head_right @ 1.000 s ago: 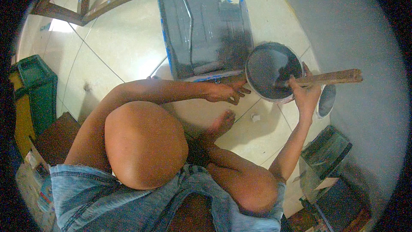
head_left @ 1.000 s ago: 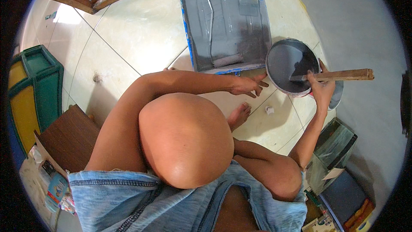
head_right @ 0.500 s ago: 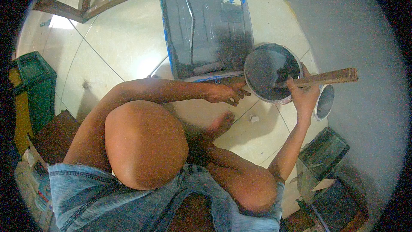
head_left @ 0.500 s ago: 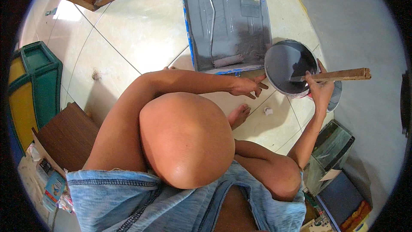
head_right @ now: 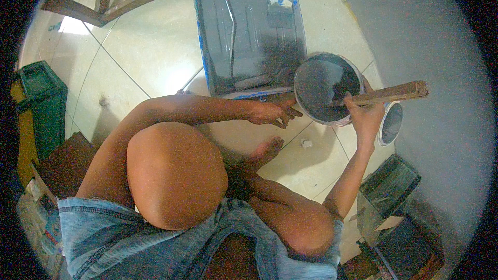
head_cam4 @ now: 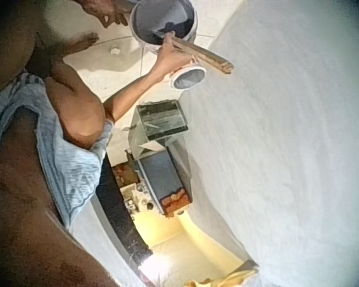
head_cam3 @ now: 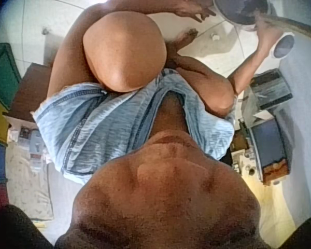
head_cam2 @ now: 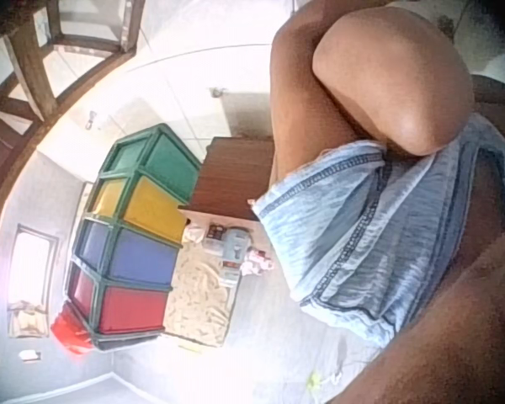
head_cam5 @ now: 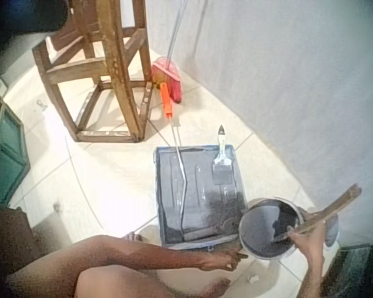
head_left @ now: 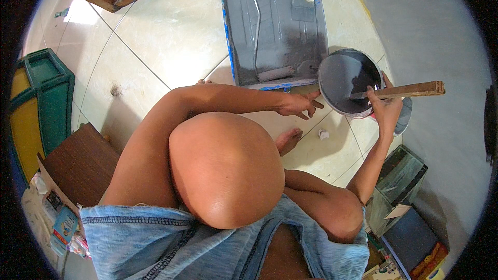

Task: The person sits on the floor and stirs grey paint in a bucket using a wooden stick. They then pour the paint into a second bucket and continue stirring. Finally, they dip a paint roller into the bucket to load it with paint.

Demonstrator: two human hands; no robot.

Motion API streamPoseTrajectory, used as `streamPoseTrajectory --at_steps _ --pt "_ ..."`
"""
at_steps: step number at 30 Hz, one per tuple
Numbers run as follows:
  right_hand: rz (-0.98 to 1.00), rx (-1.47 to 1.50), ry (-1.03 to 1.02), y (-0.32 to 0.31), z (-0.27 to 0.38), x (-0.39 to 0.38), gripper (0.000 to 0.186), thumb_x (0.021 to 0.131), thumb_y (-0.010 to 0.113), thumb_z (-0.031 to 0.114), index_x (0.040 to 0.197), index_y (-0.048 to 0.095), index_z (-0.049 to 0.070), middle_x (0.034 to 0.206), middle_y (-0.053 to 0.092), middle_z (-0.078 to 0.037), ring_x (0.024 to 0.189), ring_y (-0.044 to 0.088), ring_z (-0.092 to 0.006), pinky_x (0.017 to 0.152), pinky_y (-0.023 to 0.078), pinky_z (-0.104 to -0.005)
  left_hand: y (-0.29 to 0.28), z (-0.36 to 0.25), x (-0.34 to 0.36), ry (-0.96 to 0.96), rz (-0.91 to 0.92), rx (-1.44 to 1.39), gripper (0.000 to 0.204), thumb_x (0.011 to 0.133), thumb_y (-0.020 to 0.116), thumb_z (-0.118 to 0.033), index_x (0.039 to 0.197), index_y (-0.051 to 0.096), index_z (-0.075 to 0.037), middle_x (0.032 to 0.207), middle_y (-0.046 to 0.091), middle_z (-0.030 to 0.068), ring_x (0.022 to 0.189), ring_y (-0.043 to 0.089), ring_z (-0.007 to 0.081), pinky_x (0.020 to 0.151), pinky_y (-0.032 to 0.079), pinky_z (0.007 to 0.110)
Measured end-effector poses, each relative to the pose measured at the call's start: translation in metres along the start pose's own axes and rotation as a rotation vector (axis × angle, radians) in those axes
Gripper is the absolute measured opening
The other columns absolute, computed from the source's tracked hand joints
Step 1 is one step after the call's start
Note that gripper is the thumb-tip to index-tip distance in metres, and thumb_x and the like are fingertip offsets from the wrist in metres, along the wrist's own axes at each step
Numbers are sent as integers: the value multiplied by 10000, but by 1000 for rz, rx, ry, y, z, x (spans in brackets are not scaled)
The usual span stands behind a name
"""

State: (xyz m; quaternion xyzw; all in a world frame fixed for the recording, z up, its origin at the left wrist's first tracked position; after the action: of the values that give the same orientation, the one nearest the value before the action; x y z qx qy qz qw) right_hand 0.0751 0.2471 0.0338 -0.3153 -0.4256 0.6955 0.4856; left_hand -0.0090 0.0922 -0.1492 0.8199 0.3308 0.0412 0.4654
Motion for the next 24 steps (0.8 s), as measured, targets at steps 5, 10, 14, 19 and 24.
streamPoseTrajectory --at_steps 5,10,14,19,24 --pt "48 38 69 3 21 -1 542 768 728 126 1262 561 -21 736 676 -119 684 615 -99 655 501 -259 -4 5 0 -5 -13 -6 979 763 516 -25 1494 -106 -216 1541 151 176 1420 146 312 1123 263 467" --pt "28 -23 5 3 15 1 548 772 729 133 1266 555 -27 740 684 -128 699 624 -103 684 506 -267 -3 6 -1 -19 -23 -33 981 765 517 -20 1494 -108 -220 1543 148 168 1421 143 308 1124 265 465" --pt "38 -13 25 4 13 1 550 776 731 142 1270 553 -23 741 687 -135 708 632 -103 689 510 -273 -3 5 -1 -15 -18 -35 982 766 513 -15 1494 -112 -225 1546 137 162 1425 130 305 1127 260 466" --pt "35 -69 -10 4 16 2 549 776 734 142 1269 555 -20 739 686 -134 697 631 -103 672 513 -273 -6 7 -1 0 -63 -10 856 788 516 -31 1480 47 -217 1512 239 149 1392 216 302 1075 331 435" --pt "35 -45 -10 4 13 3 546 773 736 131 1266 557 -20 763 686 -145 715 636 -111 681 515 -280 -2 5 0 -29 -4 -18 986 768 506 -13 1486 -142 -204 1548 134 158 1422 139 300 1130 267 450"
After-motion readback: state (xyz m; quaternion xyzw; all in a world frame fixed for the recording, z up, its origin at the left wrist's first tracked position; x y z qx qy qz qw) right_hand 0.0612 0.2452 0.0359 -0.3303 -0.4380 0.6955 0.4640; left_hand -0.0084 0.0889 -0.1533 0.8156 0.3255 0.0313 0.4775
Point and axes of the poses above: each hand's wrist, its own x-axis towards the middle knuckle, its own y-axis out of the palm, z = x × y, the point moved 9 cm from there along x, towards the middle knuckle
